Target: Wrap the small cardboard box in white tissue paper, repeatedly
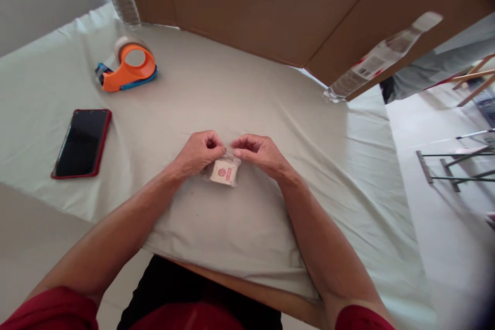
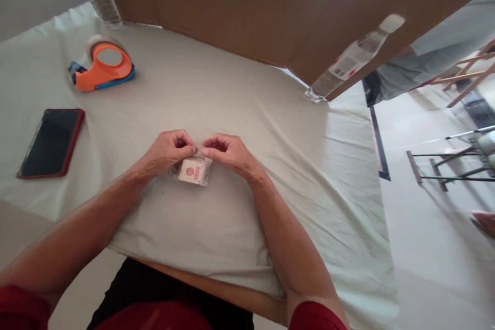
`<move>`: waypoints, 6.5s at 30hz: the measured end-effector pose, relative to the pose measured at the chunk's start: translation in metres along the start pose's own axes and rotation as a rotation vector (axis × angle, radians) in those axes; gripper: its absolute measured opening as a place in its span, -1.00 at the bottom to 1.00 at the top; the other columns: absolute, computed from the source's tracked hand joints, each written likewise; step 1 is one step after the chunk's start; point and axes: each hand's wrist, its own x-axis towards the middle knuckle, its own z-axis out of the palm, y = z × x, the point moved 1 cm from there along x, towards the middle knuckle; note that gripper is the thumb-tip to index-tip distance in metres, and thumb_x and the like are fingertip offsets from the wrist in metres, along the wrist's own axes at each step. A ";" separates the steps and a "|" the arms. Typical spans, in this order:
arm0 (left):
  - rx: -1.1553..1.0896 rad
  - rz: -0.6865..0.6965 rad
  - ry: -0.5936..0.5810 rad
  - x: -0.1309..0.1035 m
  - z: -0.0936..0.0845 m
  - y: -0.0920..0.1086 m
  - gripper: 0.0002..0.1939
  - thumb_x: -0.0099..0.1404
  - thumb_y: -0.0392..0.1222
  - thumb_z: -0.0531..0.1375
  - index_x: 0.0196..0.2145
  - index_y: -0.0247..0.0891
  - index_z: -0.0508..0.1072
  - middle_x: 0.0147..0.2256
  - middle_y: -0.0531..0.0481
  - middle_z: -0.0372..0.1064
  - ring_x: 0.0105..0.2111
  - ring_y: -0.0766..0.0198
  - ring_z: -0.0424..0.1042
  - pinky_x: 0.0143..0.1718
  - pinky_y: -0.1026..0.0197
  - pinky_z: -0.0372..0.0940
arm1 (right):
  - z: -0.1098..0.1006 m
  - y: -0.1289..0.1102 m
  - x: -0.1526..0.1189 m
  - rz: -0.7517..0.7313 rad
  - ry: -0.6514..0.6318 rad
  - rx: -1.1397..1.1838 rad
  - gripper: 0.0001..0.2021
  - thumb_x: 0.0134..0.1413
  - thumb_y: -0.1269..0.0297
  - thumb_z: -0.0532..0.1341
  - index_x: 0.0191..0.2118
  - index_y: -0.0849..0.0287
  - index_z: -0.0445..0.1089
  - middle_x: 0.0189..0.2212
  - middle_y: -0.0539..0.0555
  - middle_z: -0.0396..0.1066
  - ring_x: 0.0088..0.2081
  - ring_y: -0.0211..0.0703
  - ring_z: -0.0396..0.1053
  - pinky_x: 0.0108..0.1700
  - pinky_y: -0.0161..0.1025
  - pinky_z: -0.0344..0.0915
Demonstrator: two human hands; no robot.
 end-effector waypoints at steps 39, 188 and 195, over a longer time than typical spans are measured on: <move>0.204 0.086 0.056 -0.009 -0.024 0.020 -0.70 0.14 0.06 0.24 -0.40 -0.28 0.49 -0.46 0.03 0.40 -0.45 0.32 0.28 -0.41 0.27 0.18 | 0.017 0.003 0.006 -0.045 0.062 -0.081 -0.78 0.03 0.12 0.29 -0.40 0.19 0.46 -0.54 -0.06 0.35 -0.46 -0.30 0.18 -0.39 -0.31 0.13; 0.078 0.074 0.014 -0.018 -0.023 0.006 -0.74 0.11 -0.05 0.19 -0.41 -0.32 0.54 -0.56 0.08 0.33 -0.53 0.36 0.18 -0.49 0.28 0.05 | 0.032 0.015 -0.046 -0.665 0.499 -0.719 -0.77 0.35 0.35 0.13 -0.05 0.01 0.51 -0.02 0.15 0.53 0.02 0.01 0.44 0.10 0.03 0.32; 0.079 0.046 -0.059 -0.020 -0.022 0.008 -0.77 0.06 -0.11 0.18 -0.40 -0.32 0.52 -0.58 0.12 0.27 -0.55 0.38 0.15 -0.53 0.30 0.03 | 0.024 -0.012 -0.039 -0.677 0.335 -1.021 -0.84 0.32 0.37 0.21 -0.17 0.05 0.55 -0.19 0.08 0.58 -0.13 -0.08 0.44 -0.05 -0.09 0.26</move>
